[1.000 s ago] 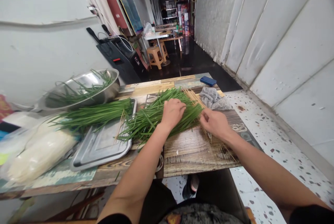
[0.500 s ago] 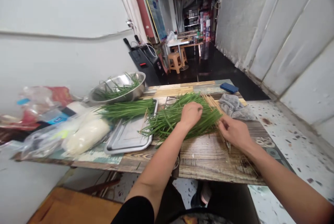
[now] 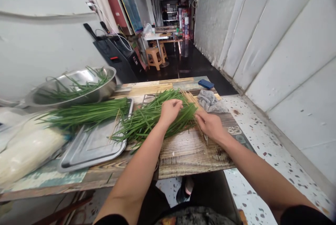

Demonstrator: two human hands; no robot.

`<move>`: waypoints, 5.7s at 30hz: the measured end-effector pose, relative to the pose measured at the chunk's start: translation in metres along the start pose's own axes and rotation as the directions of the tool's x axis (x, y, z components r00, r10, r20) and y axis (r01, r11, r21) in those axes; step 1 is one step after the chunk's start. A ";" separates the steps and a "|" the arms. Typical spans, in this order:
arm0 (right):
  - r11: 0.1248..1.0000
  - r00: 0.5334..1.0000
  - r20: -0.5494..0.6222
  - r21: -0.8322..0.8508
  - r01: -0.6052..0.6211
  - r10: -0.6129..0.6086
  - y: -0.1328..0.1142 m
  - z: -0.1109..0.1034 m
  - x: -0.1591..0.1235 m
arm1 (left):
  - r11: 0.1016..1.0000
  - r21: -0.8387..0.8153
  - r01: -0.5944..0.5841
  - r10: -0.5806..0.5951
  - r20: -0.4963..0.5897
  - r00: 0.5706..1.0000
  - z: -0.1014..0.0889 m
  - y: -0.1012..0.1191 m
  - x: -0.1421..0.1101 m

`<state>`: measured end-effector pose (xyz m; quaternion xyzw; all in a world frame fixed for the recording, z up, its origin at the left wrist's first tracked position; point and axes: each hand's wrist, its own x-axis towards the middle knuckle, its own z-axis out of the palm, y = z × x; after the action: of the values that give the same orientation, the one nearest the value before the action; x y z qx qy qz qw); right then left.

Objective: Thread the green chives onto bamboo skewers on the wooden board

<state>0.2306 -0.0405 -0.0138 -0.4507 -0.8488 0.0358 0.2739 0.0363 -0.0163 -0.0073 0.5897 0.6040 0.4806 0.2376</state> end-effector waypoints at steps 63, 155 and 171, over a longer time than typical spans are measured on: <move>0.992 0.996 0.058 -0.109 -0.062 0.069 -0.003 0.001 0.000 | 0.925 0.378 0.045 -0.074 0.062 0.995 -0.006 0.026 -0.003; 0.999 0.998 -0.055 -0.034 0.022 -0.024 -0.002 0.003 -0.002 | 0.997 -0.023 0.070 -0.069 0.045 0.997 -0.013 0.015 -0.001; 0.998 0.999 -0.036 -0.056 -0.015 0.013 -0.006 0.001 -0.002 | 0.978 -0.131 0.161 -0.146 0.118 0.982 -0.018 0.024 -0.006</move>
<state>0.2271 -0.0456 -0.0135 -0.4649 -0.8412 0.0058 0.2760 0.0335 -0.0317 0.0194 0.5481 0.5989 0.4694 0.3472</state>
